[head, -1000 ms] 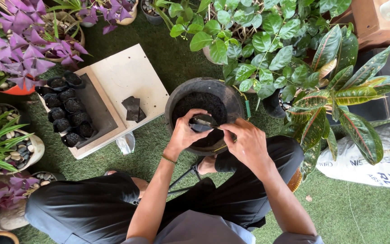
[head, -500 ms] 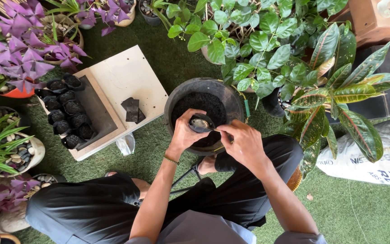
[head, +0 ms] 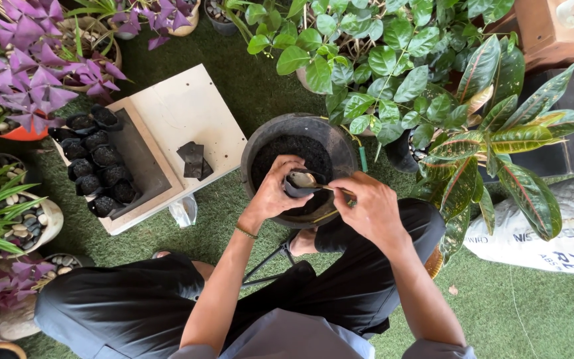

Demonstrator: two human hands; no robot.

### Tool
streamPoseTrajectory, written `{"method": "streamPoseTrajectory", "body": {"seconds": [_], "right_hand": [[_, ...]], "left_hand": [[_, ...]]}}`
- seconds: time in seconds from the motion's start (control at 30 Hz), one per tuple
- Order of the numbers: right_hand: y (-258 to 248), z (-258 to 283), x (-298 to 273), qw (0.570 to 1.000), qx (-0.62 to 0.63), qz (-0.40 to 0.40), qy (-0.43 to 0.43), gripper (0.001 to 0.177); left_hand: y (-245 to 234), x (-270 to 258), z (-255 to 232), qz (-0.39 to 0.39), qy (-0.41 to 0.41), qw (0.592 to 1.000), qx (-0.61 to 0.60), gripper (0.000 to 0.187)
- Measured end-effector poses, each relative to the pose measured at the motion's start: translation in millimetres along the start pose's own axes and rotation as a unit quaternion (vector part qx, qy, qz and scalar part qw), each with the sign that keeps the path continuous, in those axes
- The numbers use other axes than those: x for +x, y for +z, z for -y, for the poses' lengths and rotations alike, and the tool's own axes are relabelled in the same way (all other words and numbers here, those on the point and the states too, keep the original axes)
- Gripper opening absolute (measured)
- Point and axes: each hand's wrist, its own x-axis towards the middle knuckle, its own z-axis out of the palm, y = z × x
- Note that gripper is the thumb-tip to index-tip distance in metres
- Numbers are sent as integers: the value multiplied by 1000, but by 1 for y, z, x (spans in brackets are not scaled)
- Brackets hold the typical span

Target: The person fills small black plastic pots with soil using a spoon to scoop the material from a large bucket, then places the filled pots onto a white board.

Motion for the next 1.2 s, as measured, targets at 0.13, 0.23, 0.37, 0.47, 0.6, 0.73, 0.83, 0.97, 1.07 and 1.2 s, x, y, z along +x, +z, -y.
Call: {"method": "streamPoseTrajectory", "body": {"seconds": [0.13, 0.23, 0.37, 0.47, 0.6, 0.73, 0.83, 0.97, 1.07, 1.2], "right_hand": [[10, 0, -1, 1000, -22, -2, -7, 10], [6, -2, 0, 999, -34, -20, -2, 9], [-11, 1, 14, 999, -9, -8, 31, 9], [-2, -2, 29, 998, 7, 7, 68, 10], [61, -28, 58, 992, -42, 41, 114, 13], [190, -71, 64, 966, -43, 131, 218, 17], [263, -94, 51, 946, -47, 183, 264, 16], [312, -97, 32, 923, -23, 243, 297, 16], [310, -75, 27, 916, 40, 265, 299, 23], [276, -49, 35, 905, 103, 282, 301, 30]], "left_hand": [[2, 3, -10, -11, -28, 999, -29, 59], [-2, -6, 8, -20, -57, 998, -11, 57], [-22, -6, 18, -59, -78, 995, 9, 65], [-35, -15, 18, -73, -103, 992, 18, 67], [-50, -30, 13, -95, -101, 990, 32, 65], [-55, -36, 16, -103, -106, 988, 51, 61], [-56, -39, 30, -109, -93, 988, 55, 60], [-60, -32, 34, -109, -84, 988, 75, 59], [-58, -21, 30, -109, -80, 988, 69, 58], [-48, -9, 39, -98, -80, 990, 64, 59]]}}
